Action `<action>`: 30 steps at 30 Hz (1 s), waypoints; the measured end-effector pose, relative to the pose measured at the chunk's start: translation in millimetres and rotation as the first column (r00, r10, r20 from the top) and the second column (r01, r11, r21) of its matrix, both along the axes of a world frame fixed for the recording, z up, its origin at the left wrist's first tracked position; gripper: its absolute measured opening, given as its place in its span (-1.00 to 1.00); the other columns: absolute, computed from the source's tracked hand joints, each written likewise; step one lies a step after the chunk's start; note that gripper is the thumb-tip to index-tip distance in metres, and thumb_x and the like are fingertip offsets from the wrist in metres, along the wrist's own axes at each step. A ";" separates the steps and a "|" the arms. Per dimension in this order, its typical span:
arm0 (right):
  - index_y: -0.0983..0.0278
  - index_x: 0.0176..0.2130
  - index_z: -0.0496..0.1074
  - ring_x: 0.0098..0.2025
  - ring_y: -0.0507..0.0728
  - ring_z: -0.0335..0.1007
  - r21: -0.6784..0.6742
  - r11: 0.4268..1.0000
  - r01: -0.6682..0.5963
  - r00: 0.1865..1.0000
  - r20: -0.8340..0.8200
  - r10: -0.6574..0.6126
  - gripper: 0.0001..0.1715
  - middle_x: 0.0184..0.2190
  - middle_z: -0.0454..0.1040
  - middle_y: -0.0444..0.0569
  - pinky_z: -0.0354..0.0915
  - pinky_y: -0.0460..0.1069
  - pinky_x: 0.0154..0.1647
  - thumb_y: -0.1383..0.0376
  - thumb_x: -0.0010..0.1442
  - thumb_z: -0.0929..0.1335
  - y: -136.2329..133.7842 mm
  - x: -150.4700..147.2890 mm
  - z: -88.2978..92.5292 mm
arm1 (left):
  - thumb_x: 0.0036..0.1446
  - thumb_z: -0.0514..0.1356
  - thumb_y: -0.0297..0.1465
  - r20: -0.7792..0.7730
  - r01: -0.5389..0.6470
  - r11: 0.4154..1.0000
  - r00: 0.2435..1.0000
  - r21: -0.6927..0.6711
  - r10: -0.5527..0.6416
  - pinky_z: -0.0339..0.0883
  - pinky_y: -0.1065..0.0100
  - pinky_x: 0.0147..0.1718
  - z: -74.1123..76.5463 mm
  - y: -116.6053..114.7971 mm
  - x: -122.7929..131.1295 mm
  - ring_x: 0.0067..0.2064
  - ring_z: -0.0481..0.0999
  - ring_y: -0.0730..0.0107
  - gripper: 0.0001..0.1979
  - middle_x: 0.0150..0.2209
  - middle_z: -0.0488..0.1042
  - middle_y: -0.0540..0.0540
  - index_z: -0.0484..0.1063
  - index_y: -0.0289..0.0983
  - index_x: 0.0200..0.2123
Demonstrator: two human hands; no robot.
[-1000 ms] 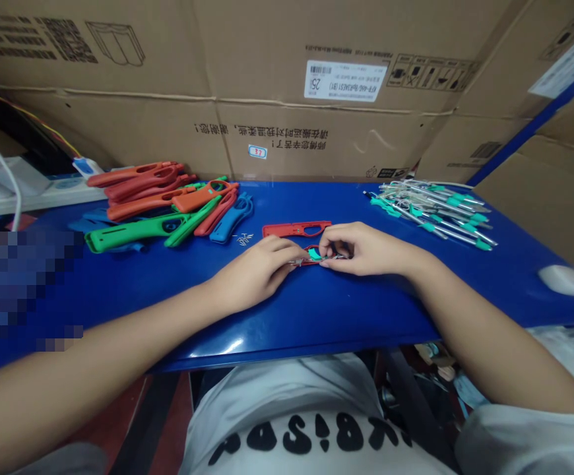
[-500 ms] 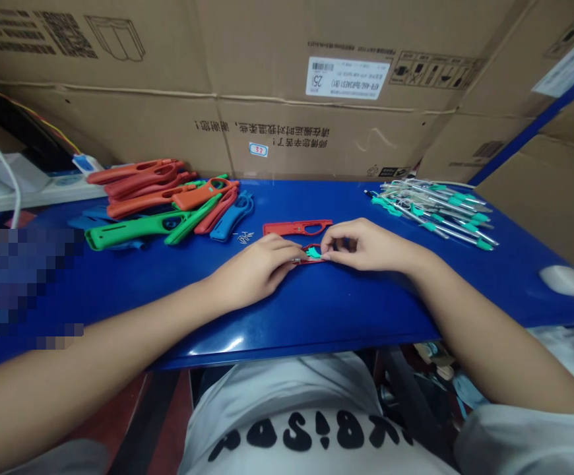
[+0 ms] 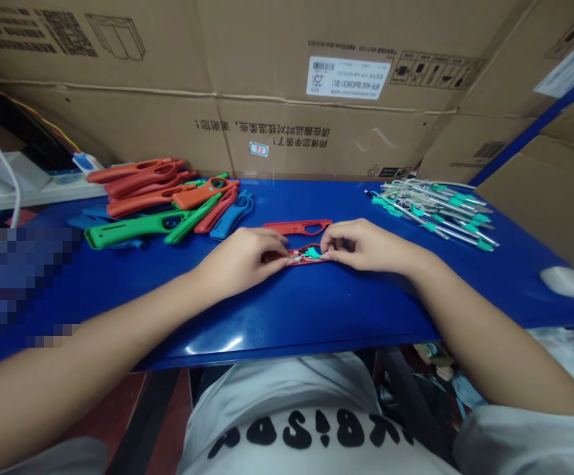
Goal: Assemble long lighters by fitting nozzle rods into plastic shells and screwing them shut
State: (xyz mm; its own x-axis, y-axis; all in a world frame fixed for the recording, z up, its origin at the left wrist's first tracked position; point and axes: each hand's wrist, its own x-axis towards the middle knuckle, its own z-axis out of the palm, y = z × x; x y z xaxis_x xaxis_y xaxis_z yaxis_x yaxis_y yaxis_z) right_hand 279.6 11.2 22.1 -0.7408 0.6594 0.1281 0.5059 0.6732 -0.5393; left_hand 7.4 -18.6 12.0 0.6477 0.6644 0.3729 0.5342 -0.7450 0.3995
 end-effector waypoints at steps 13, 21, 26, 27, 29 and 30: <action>0.28 -0.22 0.49 -0.41 0.01 0.32 0.003 1.000 -0.013 1.000 0.013 0.013 -0.93 -0.30 0.53 -0.06 0.22 -0.09 -0.38 0.34 0.24 0.39 -0.6 -0.2 -0.7 | 0.28 0.27 -0.29 -0.058 -0.025 0.998 0.998 -0.064 0.021 0.47 0.21 -0.03 3.6 2.6 -2.0 -0.05 0.64 0.13 -0.78 -0.13 0.67 -0.18 0.68 -0.26 -0.16; 0.29 -0.18 0.49 -0.41 0.00 0.29 0.042 0.998 -0.039 0.999 0.000 0.039 -0.84 -0.29 0.47 -0.07 0.23 -0.10 -0.38 0.43 0.20 0.37 -3.5 -2.7 -1.0 | 0.31 0.21 -0.37 -0.107 -0.042 0.999 0.993 -0.033 0.039 0.48 0.11 0.02 3.2 0.9 -2.5 -0.03 0.62 0.10 -0.77 -0.09 0.66 -0.18 0.68 -0.25 -0.13; 0.26 -0.04 0.52 -0.32 0.03 0.35 0.108 0.991 -0.075 0.997 -0.007 0.077 -0.71 -0.13 0.45 0.00 0.30 -0.06 -0.26 0.40 0.23 0.36 -7.1 -5.9 -4.8 | 0.32 0.21 -0.37 -0.174 -0.043 0.998 0.984 0.047 0.050 0.46 0.10 -0.01 0.6 0.8 -3.8 -0.04 0.58 0.10 -0.78 -0.08 0.64 -0.18 0.68 -0.24 -0.14; 0.24 0.00 0.52 -0.30 0.04 0.37 0.117 0.989 -0.086 0.996 -0.003 0.087 -0.68 -0.09 0.44 0.01 0.31 -0.05 -0.23 0.38 0.24 0.36 -7.7 -6.7 -5.9 | 0.31 0.22 -0.37 -0.181 -0.040 0.997 0.982 0.065 0.051 0.46 0.11 -0.04 0.2 0.5 -4.2 -0.06 0.57 0.11 -0.79 -0.11 0.64 -0.17 0.68 -0.23 -0.15; 0.20 0.04 0.54 -0.23 0.07 0.41 0.134 0.986 -0.095 0.995 0.012 0.095 -0.65 -0.04 0.43 0.03 0.33 -0.04 -0.19 0.34 0.27 0.36 -8.6 -8.1 -8.0 | 0.31 0.23 -0.36 -0.188 -0.040 0.995 0.981 0.088 0.056 0.45 0.16 -0.11 -0.7 0.1 -4.9 -0.11 0.55 0.15 -0.80 -0.16 0.62 -0.16 0.68 -0.22 -0.16; 0.18 0.06 0.55 -0.19 0.09 0.42 0.142 0.985 -0.098 0.995 0.021 0.096 -0.64 -0.03 0.42 0.03 0.34 -0.03 -0.17 0.32 0.28 0.36 -8.8 -8.6 -8.9 | 0.31 0.24 -0.36 -0.184 -0.042 0.995 0.981 0.094 0.059 0.44 0.18 -0.14 -1.0 0.0 -5.1 -0.13 0.54 0.16 -0.81 -0.19 0.60 -0.16 0.68 -0.23 -0.18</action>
State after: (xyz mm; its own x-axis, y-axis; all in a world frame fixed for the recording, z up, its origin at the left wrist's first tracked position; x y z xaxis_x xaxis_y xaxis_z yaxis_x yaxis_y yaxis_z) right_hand 271.0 2.3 13.2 -0.8026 0.5601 0.2052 0.4413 0.7890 -0.4274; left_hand 2.3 -18.6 11.0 0.6777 0.6677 0.3082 0.6309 -0.7432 0.2229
